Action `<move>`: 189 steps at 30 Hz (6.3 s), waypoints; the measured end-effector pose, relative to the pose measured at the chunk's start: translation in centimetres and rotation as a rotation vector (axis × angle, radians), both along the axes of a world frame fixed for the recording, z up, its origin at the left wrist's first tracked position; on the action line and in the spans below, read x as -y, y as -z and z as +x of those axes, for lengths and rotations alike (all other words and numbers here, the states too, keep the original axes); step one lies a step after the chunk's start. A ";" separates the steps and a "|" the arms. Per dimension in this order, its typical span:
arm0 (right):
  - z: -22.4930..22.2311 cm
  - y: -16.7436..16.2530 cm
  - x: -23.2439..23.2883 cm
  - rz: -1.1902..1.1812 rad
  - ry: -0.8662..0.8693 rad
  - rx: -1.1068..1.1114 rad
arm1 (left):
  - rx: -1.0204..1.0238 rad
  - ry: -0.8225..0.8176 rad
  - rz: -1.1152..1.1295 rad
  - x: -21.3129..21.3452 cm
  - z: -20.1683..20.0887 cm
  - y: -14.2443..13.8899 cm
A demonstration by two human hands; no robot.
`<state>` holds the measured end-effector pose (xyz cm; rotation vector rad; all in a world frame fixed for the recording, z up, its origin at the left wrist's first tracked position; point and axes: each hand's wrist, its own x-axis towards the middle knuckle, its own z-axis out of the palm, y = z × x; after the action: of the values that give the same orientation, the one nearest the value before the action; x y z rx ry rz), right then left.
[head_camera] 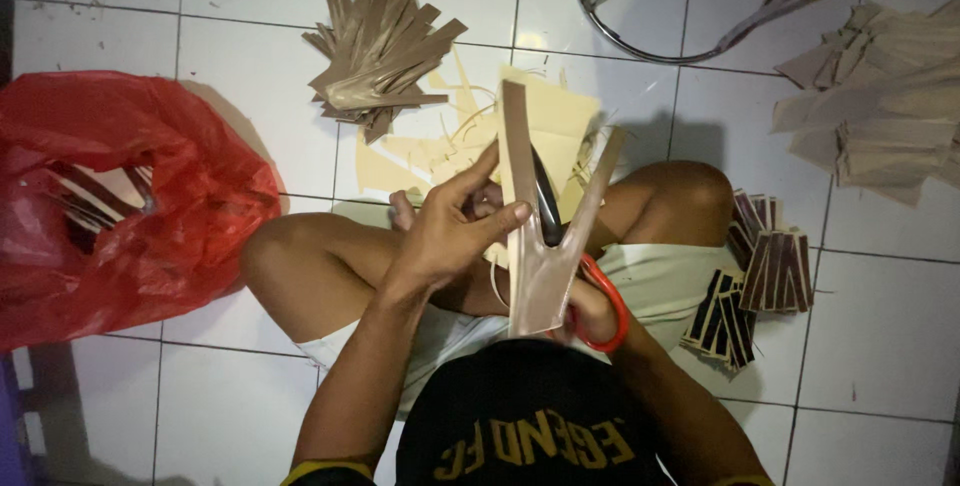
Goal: The person sits on the floor and uses scissors to cut rectangular pieces of cardboard into specific shapes. They repeatedly pick up a piece, cut along the edges to create a central cutout, and place the finished piece on a pile.
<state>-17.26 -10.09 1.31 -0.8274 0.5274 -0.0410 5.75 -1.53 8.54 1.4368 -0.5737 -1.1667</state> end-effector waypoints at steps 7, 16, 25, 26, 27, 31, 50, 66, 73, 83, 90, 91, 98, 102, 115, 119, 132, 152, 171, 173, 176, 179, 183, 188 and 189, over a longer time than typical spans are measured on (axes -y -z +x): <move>-3.8 9.0 -2.2 0.098 -0.094 -0.115 | -0.012 -0.195 -0.033 0.8 1.3 1.0; -3.8 9.2 -0.5 -0.095 -0.040 -0.044 | -0.097 -0.209 -0.113 0.9 0.1 1.5; -1.6 5.6 -0.8 -0.299 -0.060 -0.080 | -0.185 -0.197 -0.092 1.4 0.1 1.9; -1.5 4.1 -0.6 -0.160 -0.027 -0.211 | -0.173 -0.180 -0.064 1.3 0.5 1.8; -1.3 2.5 -0.2 -0.239 -0.062 -0.251 | -0.161 -0.166 -0.036 1.1 0.9 1.7; 0.8 -3.0 1.3 -0.489 -0.183 -0.248 | -0.067 0.023 0.090 0.4 1.8 0.9; 0.9 -4.0 1.7 -0.776 -0.101 -0.448 | -0.001 -0.615 -0.099 -0.5 6.1 2.3; 2.2 -5.0 0.8 -0.385 -0.303 -0.310 | -0.178 -0.183 -0.181 -0.1 0.9 2.6; 1.7 -3.7 1.0 -0.249 -0.288 -0.166 | -0.032 0.000 0.014 0.1 1.1 1.2; 0.8 -3.9 -0.7 -0.256 -0.173 -0.155 | -0.094 -0.196 0.033 0.7 2.5 -0.4; 2.6 -3.7 0.8 -0.130 -0.181 -0.190 | 0.043 -0.064 -0.030 0.5 1.1 -0.8; 2.6 -3.7 0.9 -0.113 -0.174 -0.168 | 0.065 -0.055 -0.012 0.3 1.1 -1.0; 1.0 -3.3 -1.0 -0.062 -0.092 -0.301 | 0.021 -0.182 -0.017 0.5 1.9 -2.0; 1.0 -2.5 -0.6 -0.116 -0.143 -0.180 | -0.028 -0.147 0.037 0.7 1.0 -1.9; 0.1 -5.0 -0.1 -0.176 -0.175 -0.195 | -0.668 -0.204 -0.182 -1.1 4.8 -0.8; 0.4 -5.4 0.2 -0.215 -0.215 -0.205 | -0.226 -0.220 -0.003 -0.8 3.9 -0.3; -1.7 -2.8 0.0 -0.127 -0.324 -0.274 | -0.149 -0.241 0.031 0.6 3.0 0.0; -1.3 -1.9 -0.6 -0.142 -0.208 -0.182 | -0.130 -0.151 -0.027 0.5 2.0 -0.6; 0.3 -3.6 0.0 -0.165 -0.135 -0.132 | 0.100 0.099 0.254 -0.2 0.4 -2.8; 0.6 -3.7 0.0 -0.233 -0.123 -0.063 | -0.075 0.054 0.077 -0.1 0.3 -2.3; 0.4 -4.2 0.0 -0.092 -0.127 -0.234 | -0.140 -0.061 -0.054 -0.1 0.5 -1.3; 0.0 -4.4 -0.1 -0.146 -0.192 -0.245 | -0.111 -0.203 -0.116 -0.1 1.1 -0.6; 0.4 -3.7 -0.3 -0.199 -0.146 -0.220 | 0.221 -0.181 0.024 -0.2 0.6 -0.4; 1.0 -3.2 0.6 -0.125 -0.122 -0.199 | 0.168 -0.170 -0.060 0.2 -0.7 -0.1; 1.1 -3.1 0.9 -0.116 -0.146 -0.184 | 0.255 -0.162 -0.049 0.2 -0.7 0.1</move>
<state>-16.19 -11.01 4.45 -0.9867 0.6403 0.1410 5.03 -1.73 8.45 1.5709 -0.6439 -0.8427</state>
